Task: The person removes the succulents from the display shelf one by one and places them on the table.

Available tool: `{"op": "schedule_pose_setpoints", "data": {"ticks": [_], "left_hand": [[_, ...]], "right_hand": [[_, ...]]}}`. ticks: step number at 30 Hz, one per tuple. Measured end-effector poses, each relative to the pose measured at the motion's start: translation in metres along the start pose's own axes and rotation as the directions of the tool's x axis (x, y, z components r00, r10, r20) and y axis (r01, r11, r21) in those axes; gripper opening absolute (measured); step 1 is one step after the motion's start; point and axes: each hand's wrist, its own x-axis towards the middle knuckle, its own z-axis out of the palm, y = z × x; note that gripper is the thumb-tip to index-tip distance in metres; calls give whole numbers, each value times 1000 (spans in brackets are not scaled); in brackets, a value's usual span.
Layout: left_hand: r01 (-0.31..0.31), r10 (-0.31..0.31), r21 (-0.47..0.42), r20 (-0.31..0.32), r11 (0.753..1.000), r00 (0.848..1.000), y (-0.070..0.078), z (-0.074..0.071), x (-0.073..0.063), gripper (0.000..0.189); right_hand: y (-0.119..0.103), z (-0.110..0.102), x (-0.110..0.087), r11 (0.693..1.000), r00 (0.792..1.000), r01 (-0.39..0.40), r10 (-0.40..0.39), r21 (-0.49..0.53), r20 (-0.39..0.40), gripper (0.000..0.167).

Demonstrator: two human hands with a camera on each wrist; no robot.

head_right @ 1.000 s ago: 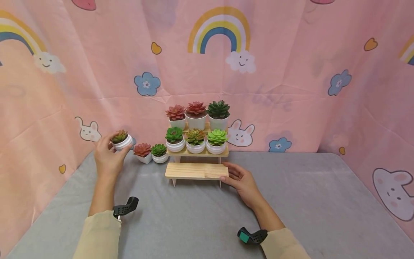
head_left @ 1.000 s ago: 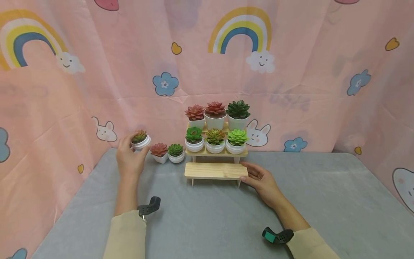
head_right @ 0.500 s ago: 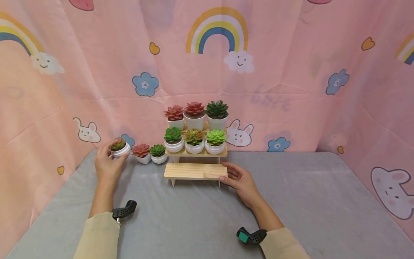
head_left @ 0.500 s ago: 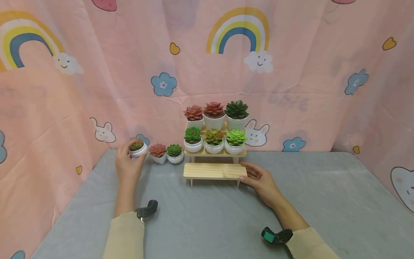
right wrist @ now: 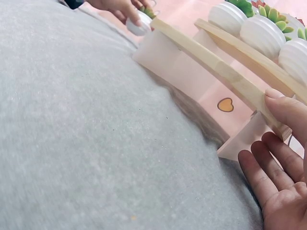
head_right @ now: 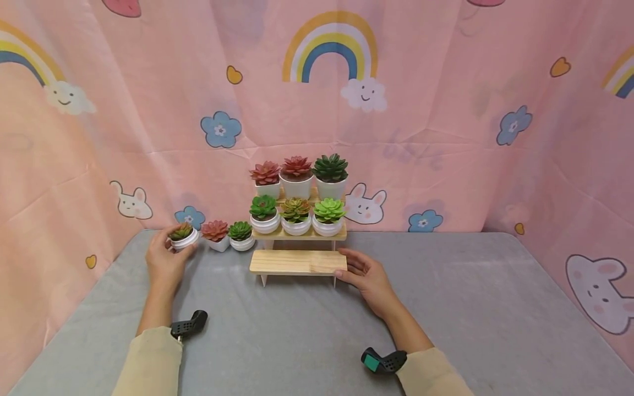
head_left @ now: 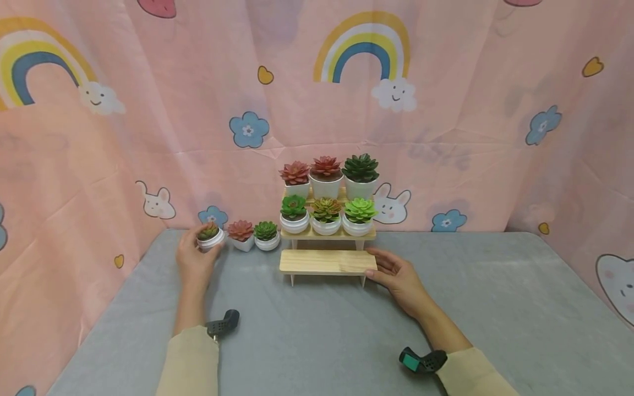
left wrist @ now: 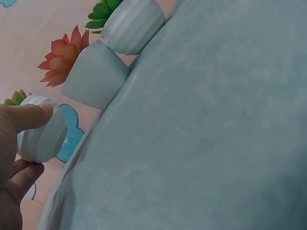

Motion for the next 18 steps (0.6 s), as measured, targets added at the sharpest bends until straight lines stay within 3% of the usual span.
{"op": "schedule_pose_setpoints", "data": {"ticks": [18], "left_hand": [[23,-23,-8,56,1000,998,-10,5,-1,50]], "right_hand": [[1,0,0,1000,1000,-2,2,14,-1,62]]}}
